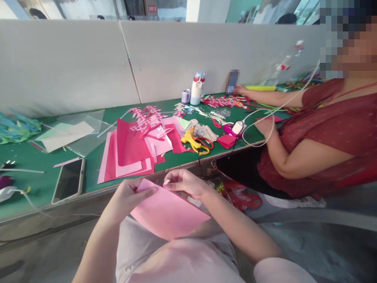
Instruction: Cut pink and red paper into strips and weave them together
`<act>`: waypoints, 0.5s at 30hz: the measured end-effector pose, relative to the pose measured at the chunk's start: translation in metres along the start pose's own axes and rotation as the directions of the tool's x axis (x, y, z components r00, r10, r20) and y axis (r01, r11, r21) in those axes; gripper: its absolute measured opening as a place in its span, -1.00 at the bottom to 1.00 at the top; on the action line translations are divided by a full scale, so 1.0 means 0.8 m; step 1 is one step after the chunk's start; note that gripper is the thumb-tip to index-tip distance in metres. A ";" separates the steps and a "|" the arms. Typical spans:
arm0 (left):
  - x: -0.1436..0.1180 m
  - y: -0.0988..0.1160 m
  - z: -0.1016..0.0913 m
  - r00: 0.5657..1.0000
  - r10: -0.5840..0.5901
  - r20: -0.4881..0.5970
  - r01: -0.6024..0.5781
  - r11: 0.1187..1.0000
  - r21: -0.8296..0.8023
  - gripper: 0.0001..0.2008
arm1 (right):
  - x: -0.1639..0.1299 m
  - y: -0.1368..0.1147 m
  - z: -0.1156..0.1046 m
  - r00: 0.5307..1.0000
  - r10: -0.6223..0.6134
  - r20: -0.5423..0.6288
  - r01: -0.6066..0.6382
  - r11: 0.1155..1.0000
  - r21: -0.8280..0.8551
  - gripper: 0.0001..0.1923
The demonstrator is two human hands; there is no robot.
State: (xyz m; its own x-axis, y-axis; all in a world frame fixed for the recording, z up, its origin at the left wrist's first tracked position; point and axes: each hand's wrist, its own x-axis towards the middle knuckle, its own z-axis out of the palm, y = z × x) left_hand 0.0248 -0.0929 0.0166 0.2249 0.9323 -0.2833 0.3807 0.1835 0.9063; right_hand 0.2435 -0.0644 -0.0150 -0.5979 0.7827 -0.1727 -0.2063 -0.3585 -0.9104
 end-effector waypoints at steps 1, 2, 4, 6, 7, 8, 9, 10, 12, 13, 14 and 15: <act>0.000 0.000 0.000 1.000 -0.001 0.004 0.001 1.000 -0.003 -0.67 | 0.000 -0.001 0.000 1.000 -0.010 0.003 0.010 1.000 0.008 -0.71; 0.000 -0.001 -0.001 1.000 0.000 0.007 0.000 1.000 -0.009 -0.67 | -0.001 -0.001 0.000 1.000 -0.010 0.006 0.010 1.000 0.014 -0.71; 0.001 0.000 -0.002 1.000 0.000 0.016 0.000 1.000 -0.025 -0.67 | -0.002 -0.004 0.000 1.000 0.013 0.018 -0.013 1.000 0.010 -0.69; 0.001 0.001 -0.004 1.000 0.004 0.018 -0.003 0.999 -0.036 -0.67 | -0.002 -0.007 -0.001 0.998 0.058 0.033 -0.058 0.998 0.001 -0.66; 0.001 0.001 -0.005 1.000 0.006 0.013 -0.005 0.999 -0.034 -0.67 | -0.002 -0.008 -0.002 0.996 0.084 0.037 -0.084 0.996 -0.007 -0.64; 0.001 0.002 -0.006 1.000 0.008 0.005 -0.008 0.999 -0.031 -0.67 | -0.001 -0.008 -0.002 0.993 0.109 0.037 -0.109 0.994 -0.016 -0.63; 0.001 0.003 -0.006 1.000 0.010 -0.005 -0.010 1.000 -0.029 -0.67 | -0.001 -0.008 -0.003 0.991 0.129 0.032 -0.128 0.991 -0.023 -0.62; 0.001 0.005 -0.006 1.000 0.010 -0.014 -0.010 1.000 -0.029 -0.68 | -0.001 -0.007 -0.004 0.990 0.141 0.024 -0.140 0.990 -0.026 -0.62; 0.001 0.008 -0.005 1.000 0.008 -0.028 -0.009 0.999 -0.035 -0.67 | -0.001 -0.006 -0.005 0.990 0.144 0.012 -0.143 0.989 -0.021 -0.63; 0.001 0.009 -0.004 0.999 0.008 -0.031 -0.009 0.999 -0.040 -0.67 | -0.001 -0.005 -0.005 0.990 0.141 0.011 -0.141 0.990 -0.014 -0.64; 0.000 0.011 -0.003 0.999 0.013 -0.033 -0.014 0.999 -0.042 -0.67 | -0.001 -0.004 -0.005 0.990 0.138 0.012 -0.138 0.990 -0.009 -0.64; 0.000 0.012 -0.003 0.999 0.026 -0.043 -0.028 0.999 -0.043 -0.67 | -0.001 -0.002 -0.005 0.991 0.136 0.014 -0.136 0.991 -0.006 -0.65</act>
State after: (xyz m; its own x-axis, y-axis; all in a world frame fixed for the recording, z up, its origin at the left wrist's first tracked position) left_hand 0.0267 -0.0905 0.0259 0.1959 0.9492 -0.2462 0.3355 0.1711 0.9264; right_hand 0.2472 -0.0622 -0.0146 -0.6314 0.7194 -0.2896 -0.1181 -0.4583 -0.8809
